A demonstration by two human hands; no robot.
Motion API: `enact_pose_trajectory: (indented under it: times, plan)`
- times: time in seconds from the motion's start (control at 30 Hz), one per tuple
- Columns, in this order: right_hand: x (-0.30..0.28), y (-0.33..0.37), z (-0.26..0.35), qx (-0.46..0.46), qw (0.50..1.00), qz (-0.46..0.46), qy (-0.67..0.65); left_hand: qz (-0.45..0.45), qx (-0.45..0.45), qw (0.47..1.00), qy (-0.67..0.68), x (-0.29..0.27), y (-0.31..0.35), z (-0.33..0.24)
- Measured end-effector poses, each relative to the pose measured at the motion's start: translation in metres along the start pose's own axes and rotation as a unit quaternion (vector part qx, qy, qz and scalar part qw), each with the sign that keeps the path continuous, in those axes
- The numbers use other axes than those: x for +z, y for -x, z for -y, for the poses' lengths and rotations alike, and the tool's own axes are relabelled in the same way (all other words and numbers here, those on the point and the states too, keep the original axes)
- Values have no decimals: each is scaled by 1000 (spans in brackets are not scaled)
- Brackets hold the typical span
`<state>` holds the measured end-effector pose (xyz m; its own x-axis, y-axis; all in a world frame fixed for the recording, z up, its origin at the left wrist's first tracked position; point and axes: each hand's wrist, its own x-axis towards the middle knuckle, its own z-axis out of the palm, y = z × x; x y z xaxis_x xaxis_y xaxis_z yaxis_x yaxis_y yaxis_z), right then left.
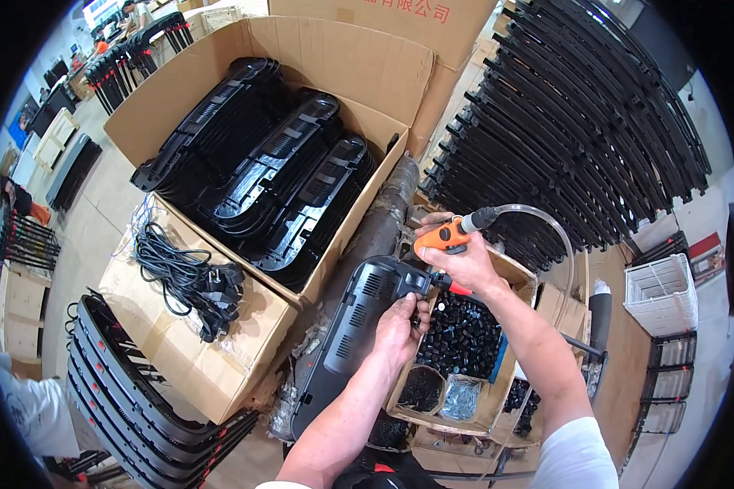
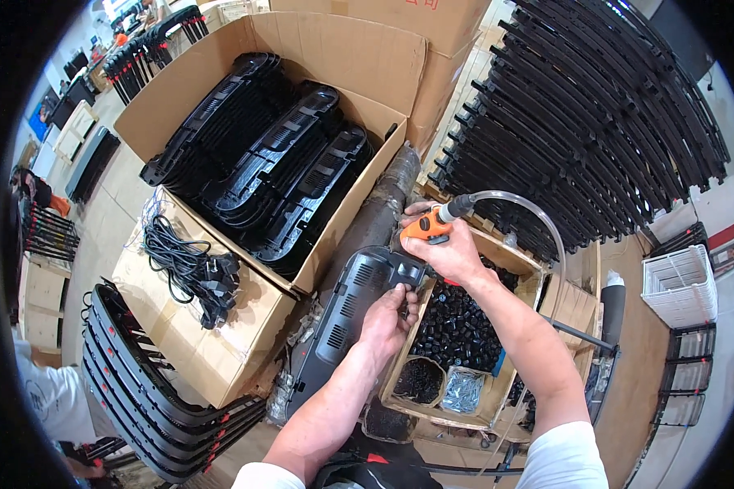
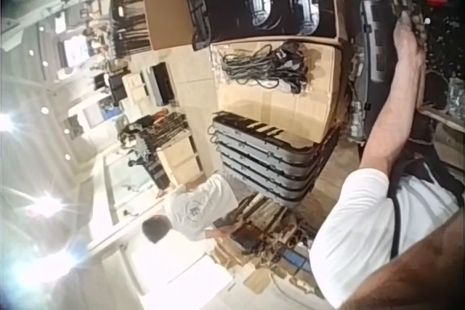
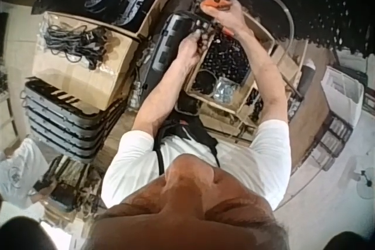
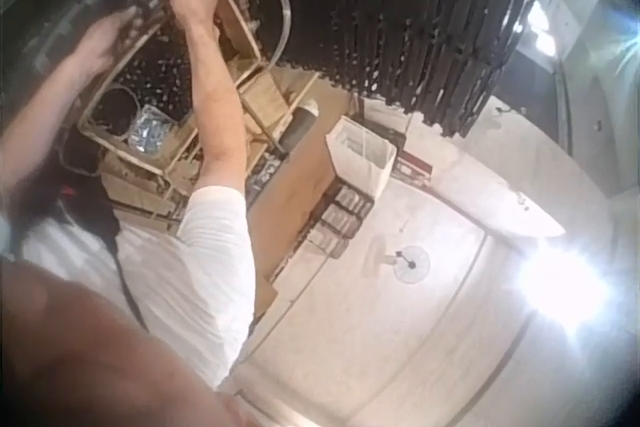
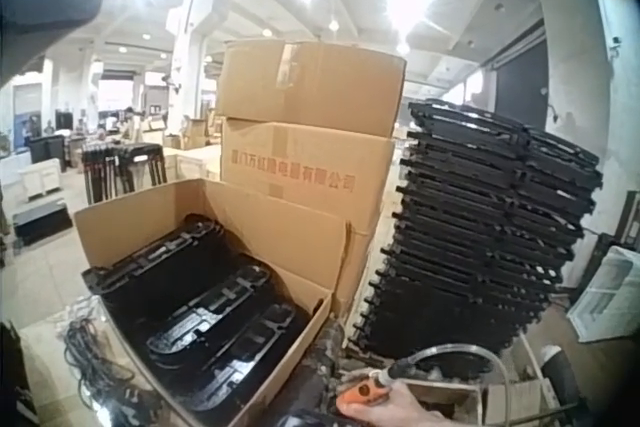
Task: Assemble plastic housing onto a metal frame using a pneumatic screwdriver.
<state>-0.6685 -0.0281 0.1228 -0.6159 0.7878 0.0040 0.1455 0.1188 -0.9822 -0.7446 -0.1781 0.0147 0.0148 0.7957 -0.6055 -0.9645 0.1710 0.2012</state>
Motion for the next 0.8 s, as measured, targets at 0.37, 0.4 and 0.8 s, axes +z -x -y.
enact_pose_trajectory:
  times: [0.37, 0.4, 0.8]
  plan:
    - [7, -8, -5, 3, 997, 23, 74, -15, 34, 998, -41, 3, 16, -9]
    - [5, -6, -2, 17, 996, 22, 84, -13, 35, 998, -41, 6, 16, -8]
    - [5, -6, -4, 22, 998, 15, 63, 53, 35, 995, -80, -13, 24, -14]
